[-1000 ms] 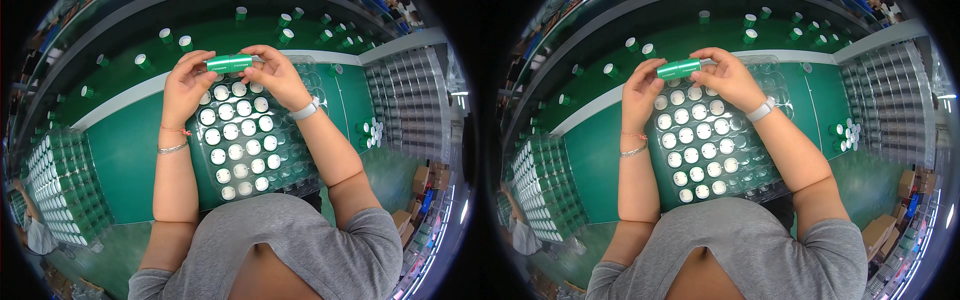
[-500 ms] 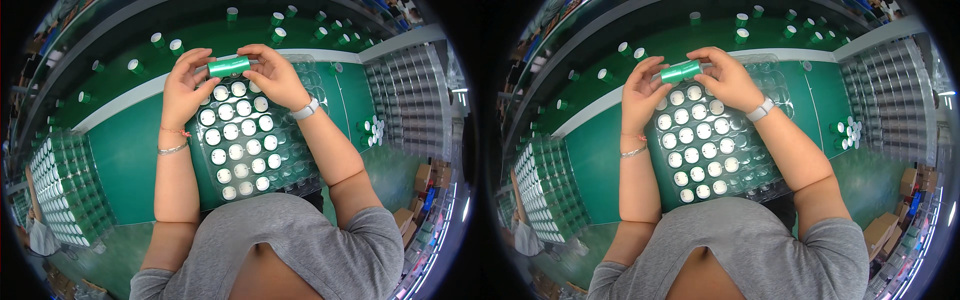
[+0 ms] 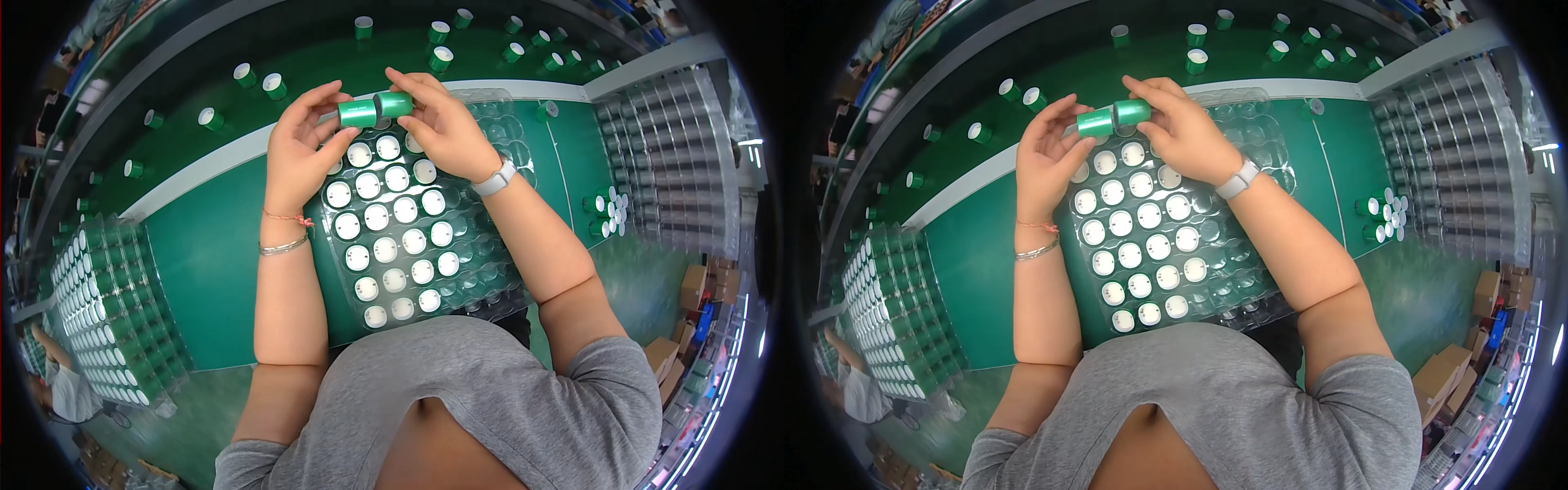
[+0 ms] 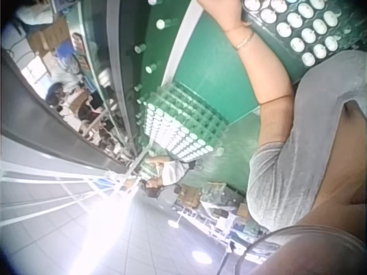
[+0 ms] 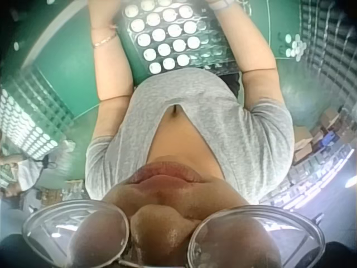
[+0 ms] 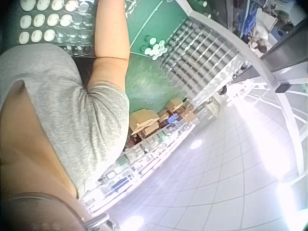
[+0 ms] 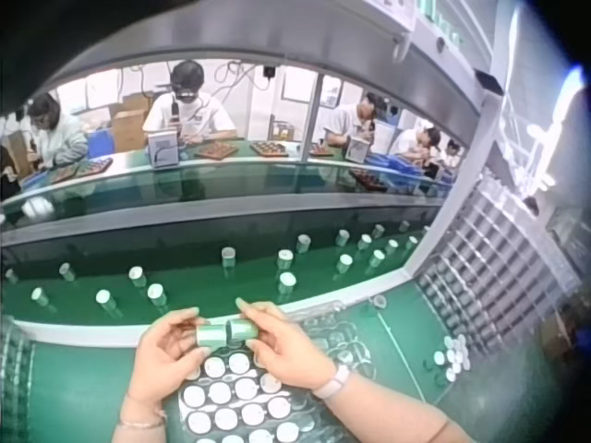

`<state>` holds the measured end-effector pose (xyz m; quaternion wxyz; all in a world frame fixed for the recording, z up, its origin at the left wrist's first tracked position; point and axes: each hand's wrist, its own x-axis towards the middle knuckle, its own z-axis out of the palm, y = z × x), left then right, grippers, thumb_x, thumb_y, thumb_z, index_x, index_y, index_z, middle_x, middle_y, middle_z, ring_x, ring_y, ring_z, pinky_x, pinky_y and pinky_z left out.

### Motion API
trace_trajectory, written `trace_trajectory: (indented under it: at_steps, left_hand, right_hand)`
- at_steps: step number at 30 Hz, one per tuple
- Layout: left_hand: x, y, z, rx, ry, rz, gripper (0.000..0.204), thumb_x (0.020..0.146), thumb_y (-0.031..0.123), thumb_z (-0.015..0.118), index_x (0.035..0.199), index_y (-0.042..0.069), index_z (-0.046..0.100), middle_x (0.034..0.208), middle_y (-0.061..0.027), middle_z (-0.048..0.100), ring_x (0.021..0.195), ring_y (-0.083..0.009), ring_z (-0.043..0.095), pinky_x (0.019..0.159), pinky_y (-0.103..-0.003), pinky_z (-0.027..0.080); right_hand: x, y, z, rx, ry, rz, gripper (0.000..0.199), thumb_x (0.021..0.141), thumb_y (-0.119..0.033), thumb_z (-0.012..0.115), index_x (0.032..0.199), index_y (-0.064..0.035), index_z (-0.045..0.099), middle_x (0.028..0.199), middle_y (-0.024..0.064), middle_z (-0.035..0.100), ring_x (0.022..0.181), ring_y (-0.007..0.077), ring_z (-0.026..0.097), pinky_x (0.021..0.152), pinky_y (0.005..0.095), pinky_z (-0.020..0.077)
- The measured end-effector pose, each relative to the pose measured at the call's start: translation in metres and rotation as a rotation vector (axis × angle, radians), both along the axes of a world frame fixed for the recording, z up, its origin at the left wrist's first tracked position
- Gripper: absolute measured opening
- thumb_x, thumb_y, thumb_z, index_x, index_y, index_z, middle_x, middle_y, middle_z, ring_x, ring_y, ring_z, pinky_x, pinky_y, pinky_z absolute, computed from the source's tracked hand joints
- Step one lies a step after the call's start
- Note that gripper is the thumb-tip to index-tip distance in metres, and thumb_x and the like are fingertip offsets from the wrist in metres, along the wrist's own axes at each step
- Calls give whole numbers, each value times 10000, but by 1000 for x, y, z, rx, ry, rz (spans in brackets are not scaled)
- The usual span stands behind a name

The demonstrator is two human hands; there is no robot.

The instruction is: Inspecting small cylindrical green electronic components and placing them into a sorting tray on a conveyor belt.

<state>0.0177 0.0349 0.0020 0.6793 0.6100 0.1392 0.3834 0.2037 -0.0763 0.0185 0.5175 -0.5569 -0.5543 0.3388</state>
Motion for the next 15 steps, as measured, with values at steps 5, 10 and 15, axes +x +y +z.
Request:
trace_trajectory:
  at_steps: [5,10,15]
  left_hand:
    - [3,-1,-1,27,-4,70,577,804,-138,648,1347,-23,490,1219,-135,565,1182,-223,539,984,-354,520]
    - [5,-2,-1,67,8,129,668,788,-117,679,1401,7,443,1250,-150,563,1163,-226,553,984,-353,515]
    - [3,-3,-1,108,45,127,750,754,-111,694,1421,30,381,1191,-129,615,1151,-228,585,1034,-372,478]
  right_hand:
    - [2,0,-2,-53,-128,-70,487,897,114,482,1367,-11,490,1314,96,439,1105,165,497,933,274,437]
    - [3,3,-7,-83,69,-6,445,908,96,497,1342,6,462,1276,101,517,1137,163,534,946,293,447]
    - [-3,3,-1,-63,113,63,419,911,83,536,1317,18,455,1255,107,547,1157,167,567,958,290,462]
